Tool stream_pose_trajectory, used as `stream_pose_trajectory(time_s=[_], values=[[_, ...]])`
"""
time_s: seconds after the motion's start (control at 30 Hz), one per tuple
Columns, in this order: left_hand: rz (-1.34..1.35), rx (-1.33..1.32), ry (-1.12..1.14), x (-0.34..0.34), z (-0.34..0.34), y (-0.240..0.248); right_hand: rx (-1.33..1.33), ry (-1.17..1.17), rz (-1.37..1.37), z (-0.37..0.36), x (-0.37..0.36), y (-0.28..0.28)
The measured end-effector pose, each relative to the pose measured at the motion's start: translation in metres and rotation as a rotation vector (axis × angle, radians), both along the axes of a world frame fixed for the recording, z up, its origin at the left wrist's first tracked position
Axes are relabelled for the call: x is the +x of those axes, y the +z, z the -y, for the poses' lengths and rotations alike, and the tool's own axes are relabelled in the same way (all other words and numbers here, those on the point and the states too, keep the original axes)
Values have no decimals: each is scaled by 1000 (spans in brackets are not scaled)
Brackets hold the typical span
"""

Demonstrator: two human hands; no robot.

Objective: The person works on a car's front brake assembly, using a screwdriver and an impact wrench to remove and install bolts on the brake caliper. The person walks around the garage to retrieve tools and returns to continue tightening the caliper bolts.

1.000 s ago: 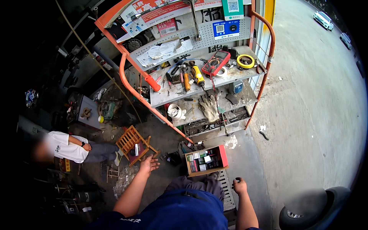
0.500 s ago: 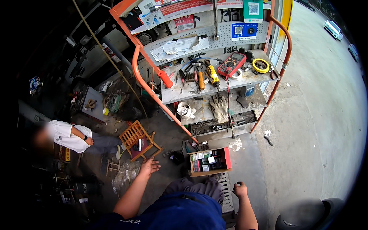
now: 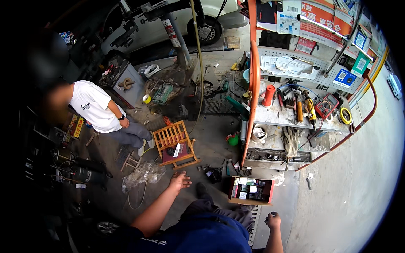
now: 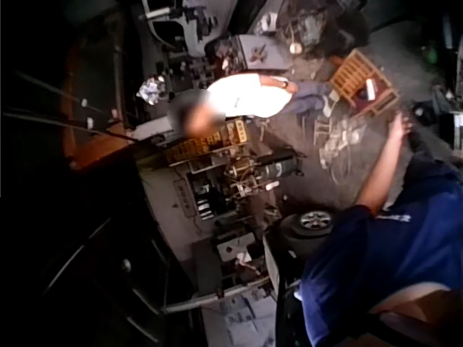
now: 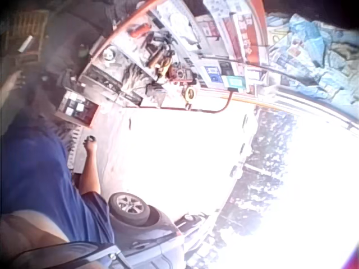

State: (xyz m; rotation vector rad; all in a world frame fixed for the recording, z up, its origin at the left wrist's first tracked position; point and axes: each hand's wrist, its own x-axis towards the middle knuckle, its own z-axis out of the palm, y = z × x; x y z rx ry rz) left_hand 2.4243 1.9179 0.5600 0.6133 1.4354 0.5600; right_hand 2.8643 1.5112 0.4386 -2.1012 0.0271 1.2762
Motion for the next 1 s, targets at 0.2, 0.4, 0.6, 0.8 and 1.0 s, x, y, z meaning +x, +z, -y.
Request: stream_pose_trajectory(time_s=[0.2,0.4,0.6,0.8,1.0], values=[[14,-26,129,-129,-67,-26,-7,64,30,-77,-70,9],[-1,-31,236,-223,-113,-33,-5,224,100,-153,-131,33],[71,-44,276,-238,-118,-45,-48,328,134,-191,-142,66],[38,-133,262,-232,-95,-56,-107,279,142,-187,-138,66],[-28,-160,229,-229,-99,-63,-128,207,56,-162,-145,52]])
